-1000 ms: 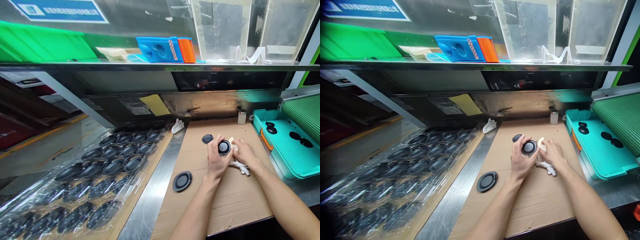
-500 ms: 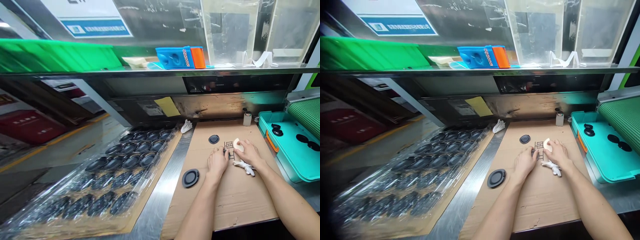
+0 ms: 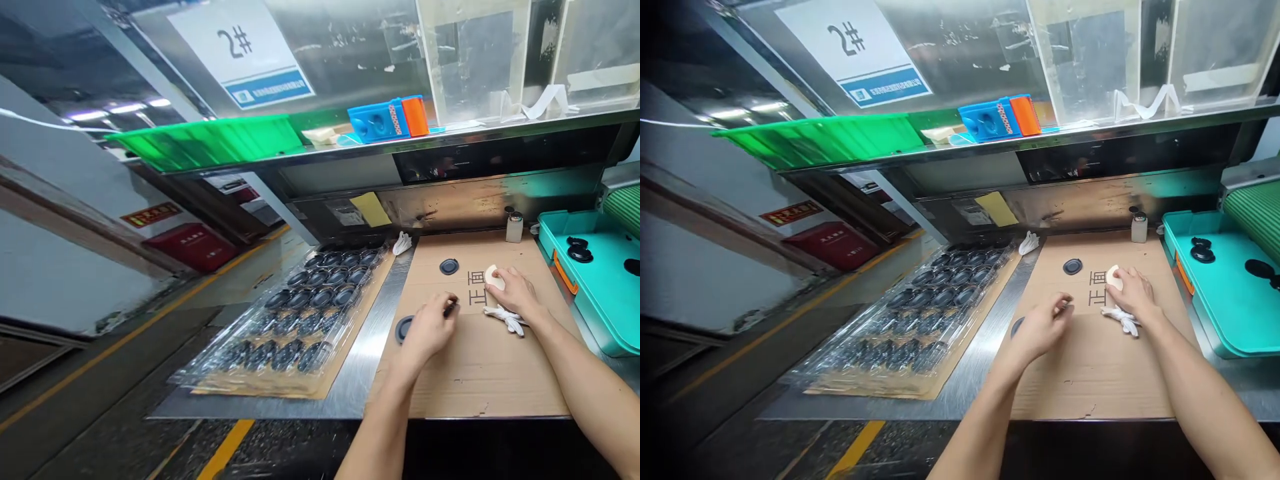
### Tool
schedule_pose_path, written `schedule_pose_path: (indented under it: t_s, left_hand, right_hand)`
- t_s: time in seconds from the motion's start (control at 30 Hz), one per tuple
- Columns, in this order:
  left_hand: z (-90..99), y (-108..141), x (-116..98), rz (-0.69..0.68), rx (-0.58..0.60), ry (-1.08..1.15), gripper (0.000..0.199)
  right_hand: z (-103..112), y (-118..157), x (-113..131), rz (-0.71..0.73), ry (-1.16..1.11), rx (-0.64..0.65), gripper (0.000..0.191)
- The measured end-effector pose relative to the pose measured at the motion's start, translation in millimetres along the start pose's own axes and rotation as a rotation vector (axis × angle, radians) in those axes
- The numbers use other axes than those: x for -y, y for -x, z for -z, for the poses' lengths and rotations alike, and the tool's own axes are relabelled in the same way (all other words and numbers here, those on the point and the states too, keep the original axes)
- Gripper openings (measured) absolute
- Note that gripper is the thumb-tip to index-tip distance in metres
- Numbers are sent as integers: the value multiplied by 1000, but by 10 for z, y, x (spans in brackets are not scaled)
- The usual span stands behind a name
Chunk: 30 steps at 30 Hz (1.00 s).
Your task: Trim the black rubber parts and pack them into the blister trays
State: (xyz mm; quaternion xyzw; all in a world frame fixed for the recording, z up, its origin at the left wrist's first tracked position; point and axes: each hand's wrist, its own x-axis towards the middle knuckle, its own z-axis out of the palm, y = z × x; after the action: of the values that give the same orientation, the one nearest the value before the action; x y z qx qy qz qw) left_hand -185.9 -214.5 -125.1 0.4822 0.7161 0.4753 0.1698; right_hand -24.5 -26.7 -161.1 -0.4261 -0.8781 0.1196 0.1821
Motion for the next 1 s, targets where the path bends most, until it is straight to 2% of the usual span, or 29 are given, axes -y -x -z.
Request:
schedule_pose_path:
  t_s: [0.1,0.2,0.3,0.37,0.53,0.67,0.83,1.0]
  left_hand:
    - [385,172,117,110,-68,31,27]
    - [772,224,376,233,-45,-166,52]
    - [1037,195,623,196,3,-392,61]
    - [1114,180,711,140,8,-451,60]
    - [1023,248,668,100,107,-520,54]
    - [878,288,595,79,218,-526,65]
    - [757,212,597,33,226,-571,66]
    - [683,176,558,47,271,-587,67]
  right_hand:
    - [-9,6,-5,-9,-5,14,38]
    - [-7,15,-8,-12,-16,27,39]
    - [-6,18,-15,-1,-19,13,39]
    - [-8,16,-21,2,-11,9,40]
    - [-9,10,-23,0,-8,16,40]
    - [-12,11,-24,-18,-9,30,41]
    - [-27,5,-36,0,-10,10,40]
    - [-33,11,-35,-5,-19,2,38]
